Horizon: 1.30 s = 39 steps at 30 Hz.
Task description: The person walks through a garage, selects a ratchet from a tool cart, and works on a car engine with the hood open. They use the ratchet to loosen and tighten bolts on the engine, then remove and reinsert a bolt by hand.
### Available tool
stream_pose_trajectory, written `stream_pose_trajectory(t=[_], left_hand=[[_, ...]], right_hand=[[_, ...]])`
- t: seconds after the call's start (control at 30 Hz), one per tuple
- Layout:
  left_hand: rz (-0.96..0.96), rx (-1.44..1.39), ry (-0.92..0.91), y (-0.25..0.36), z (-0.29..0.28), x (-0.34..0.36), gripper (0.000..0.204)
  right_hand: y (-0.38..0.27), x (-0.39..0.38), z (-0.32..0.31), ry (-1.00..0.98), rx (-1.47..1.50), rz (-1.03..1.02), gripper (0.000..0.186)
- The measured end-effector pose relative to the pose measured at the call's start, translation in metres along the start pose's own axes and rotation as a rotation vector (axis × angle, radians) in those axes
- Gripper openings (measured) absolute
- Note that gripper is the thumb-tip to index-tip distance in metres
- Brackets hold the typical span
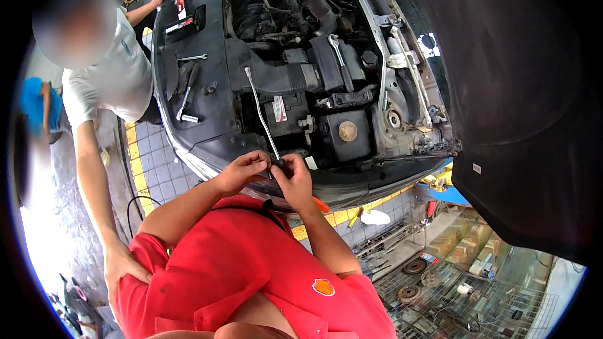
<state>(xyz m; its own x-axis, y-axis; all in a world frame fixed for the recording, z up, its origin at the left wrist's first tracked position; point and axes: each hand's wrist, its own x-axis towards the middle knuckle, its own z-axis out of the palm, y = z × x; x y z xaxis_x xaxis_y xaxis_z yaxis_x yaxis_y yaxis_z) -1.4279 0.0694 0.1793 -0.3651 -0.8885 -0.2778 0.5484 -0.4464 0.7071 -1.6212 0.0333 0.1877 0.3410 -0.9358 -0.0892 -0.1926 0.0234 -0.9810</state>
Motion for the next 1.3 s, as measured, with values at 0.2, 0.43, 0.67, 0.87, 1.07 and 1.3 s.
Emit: stream_pose_trajectory(t=[0.2, 0.43, 0.67, 0.87, 1.07, 1.3], left_hand=[[0.014, -0.171, -0.053, -0.009, -0.010, 0.000, 0.020], [0.010, -0.273, -0.115, -0.004, -0.008, -0.012, 0.021], [-0.048, -0.163, -0.131, -0.008, -0.030, -0.034, 0.025], [-0.160, -0.091, -0.096, 0.004, -0.048, -0.056, 0.030], [-0.258, -0.182, -0.021, 0.020, -0.066, -0.065, 0.031], [-0.119, -0.223, -0.052, 0.047, -0.107, -0.037, 0.026]], right_hand=[[-0.027, -0.008, 0.012, -0.021, -0.203, -0.035, 0.028], [-0.030, -0.054, 0.032, 0.094, -0.054, -0.005, 0.052], [-0.050, -0.059, 0.073, 0.195, -0.307, -0.093, 0.030], [-0.059, -0.048, 0.093, 0.053, -0.512, -0.087, 0.021], [-0.063, -0.025, 0.110, -0.014, -0.542, 0.024, 0.017], [-0.058, 0.033, 0.091, 0.135, 0.877, 0.336, 0.012]])
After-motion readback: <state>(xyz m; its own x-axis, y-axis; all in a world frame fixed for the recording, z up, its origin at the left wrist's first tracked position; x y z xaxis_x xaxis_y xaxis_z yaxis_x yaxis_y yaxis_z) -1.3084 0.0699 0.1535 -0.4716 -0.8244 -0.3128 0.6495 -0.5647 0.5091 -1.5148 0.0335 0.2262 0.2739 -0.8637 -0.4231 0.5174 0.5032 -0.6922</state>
